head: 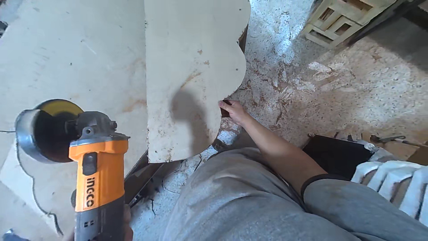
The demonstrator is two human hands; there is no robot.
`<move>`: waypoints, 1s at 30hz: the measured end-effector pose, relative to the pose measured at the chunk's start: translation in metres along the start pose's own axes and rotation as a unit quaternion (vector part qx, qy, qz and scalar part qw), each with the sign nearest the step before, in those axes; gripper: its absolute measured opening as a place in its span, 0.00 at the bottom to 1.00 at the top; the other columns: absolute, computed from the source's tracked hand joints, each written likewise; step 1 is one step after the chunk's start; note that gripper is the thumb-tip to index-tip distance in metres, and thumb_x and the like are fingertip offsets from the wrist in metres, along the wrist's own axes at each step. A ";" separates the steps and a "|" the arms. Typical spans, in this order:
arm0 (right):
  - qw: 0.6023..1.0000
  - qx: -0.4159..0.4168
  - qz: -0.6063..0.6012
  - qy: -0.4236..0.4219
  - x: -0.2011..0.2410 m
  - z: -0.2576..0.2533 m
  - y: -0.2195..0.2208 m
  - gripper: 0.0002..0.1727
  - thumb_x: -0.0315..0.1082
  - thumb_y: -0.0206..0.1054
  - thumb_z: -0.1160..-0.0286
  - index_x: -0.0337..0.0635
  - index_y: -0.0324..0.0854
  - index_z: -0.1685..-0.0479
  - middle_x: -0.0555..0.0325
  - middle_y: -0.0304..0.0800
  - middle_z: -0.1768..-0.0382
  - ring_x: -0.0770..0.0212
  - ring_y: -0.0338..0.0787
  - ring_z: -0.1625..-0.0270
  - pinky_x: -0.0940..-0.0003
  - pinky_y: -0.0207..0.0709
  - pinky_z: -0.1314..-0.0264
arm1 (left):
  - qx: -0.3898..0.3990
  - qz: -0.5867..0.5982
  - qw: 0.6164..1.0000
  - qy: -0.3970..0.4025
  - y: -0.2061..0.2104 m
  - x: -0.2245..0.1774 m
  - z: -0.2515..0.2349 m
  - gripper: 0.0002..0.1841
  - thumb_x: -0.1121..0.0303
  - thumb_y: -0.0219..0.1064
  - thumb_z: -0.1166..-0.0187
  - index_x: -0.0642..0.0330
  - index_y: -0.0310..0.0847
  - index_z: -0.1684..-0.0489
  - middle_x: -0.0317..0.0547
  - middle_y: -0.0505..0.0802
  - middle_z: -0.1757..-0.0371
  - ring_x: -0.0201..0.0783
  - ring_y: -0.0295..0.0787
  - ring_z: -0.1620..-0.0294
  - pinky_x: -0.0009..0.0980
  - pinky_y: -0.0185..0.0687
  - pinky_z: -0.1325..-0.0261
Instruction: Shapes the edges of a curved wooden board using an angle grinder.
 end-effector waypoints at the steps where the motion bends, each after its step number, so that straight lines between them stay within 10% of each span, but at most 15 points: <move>1: 1.000 0.002 0.004 0.007 -0.003 0.002 -0.001 0.24 0.49 0.65 0.14 0.34 0.83 0.38 0.48 0.95 0.54 0.57 0.96 0.54 0.56 0.92 0.45 | 0.009 0.004 1.000 0.003 -0.001 0.001 0.000 0.27 0.51 0.69 0.20 0.55 0.74 0.29 0.57 0.90 0.44 0.48 0.91 0.66 0.43 0.89 0.70; 8: 0.990 0.025 0.098 0.100 -0.006 0.088 -0.037 0.26 0.47 0.57 0.08 0.34 0.74 0.25 0.45 0.94 0.45 0.50 0.96 0.47 0.53 0.90 0.40 | 0.060 0.015 0.998 -0.031 0.006 0.020 -0.004 0.33 0.55 0.74 0.23 0.54 0.66 0.20 0.57 0.90 0.45 0.51 0.92 0.63 0.48 0.91 0.66; 14: 0.970 0.194 0.144 0.024 0.053 0.180 0.052 0.25 0.45 0.69 0.17 0.38 0.81 0.28 0.54 0.95 0.42 0.57 0.94 0.40 0.55 0.88 0.31 | 0.142 0.025 0.987 -0.071 0.074 0.048 -0.057 0.38 0.53 0.76 0.26 0.56 0.64 0.17 0.57 0.92 0.49 0.49 0.93 0.67 0.45 0.94 0.69; 17: 0.992 0.080 0.088 -0.031 0.070 0.188 0.091 0.31 0.51 0.75 0.24 0.41 0.77 0.29 0.58 0.92 0.44 0.64 0.92 0.42 0.62 0.88 0.35 | 0.218 0.003 0.975 -0.050 0.126 0.074 -0.093 0.40 0.47 0.76 0.27 0.55 0.65 0.17 0.53 0.93 0.53 0.46 0.94 0.66 0.43 0.95 0.67; 21: 0.979 -0.144 -0.115 -0.087 0.076 0.181 0.062 0.31 0.44 0.76 0.28 0.35 0.74 0.31 0.41 0.93 0.46 0.47 0.95 0.46 0.48 0.90 0.40 | 0.267 -0.032 0.963 -0.013 0.201 0.115 -0.111 0.38 0.57 0.76 0.27 0.48 0.63 0.14 0.45 0.93 0.44 0.42 0.95 0.53 0.43 0.96 0.51; 25: 0.981 -0.150 -0.087 -0.082 0.078 0.175 -0.005 0.27 0.37 0.77 0.35 0.35 0.76 0.37 0.43 0.93 0.53 0.50 0.95 0.53 0.54 0.91 0.48 | 0.263 -0.222 0.939 0.008 0.250 0.150 -0.119 0.39 0.52 0.73 0.23 0.50 0.59 0.13 0.40 0.93 0.44 0.33 0.94 0.49 0.40 0.95 0.46; 30: 0.983 -0.136 0.123 -0.006 0.053 0.162 -0.063 0.36 0.33 0.85 0.50 0.42 0.76 0.34 0.53 0.94 0.54 0.58 0.96 0.53 0.58 0.93 0.50 | 0.156 -0.413 0.895 0.069 0.190 0.132 -0.102 0.14 0.59 0.65 0.16 0.51 0.90 0.40 0.35 0.95 0.44 0.30 0.94 0.46 0.38 0.93 0.39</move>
Point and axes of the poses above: each hand's wrist, its own z-axis away from the middle knuckle, its own y-axis out of the palm, x = y × z, the point moved 4 cm from there along -z, towards the middle knuckle
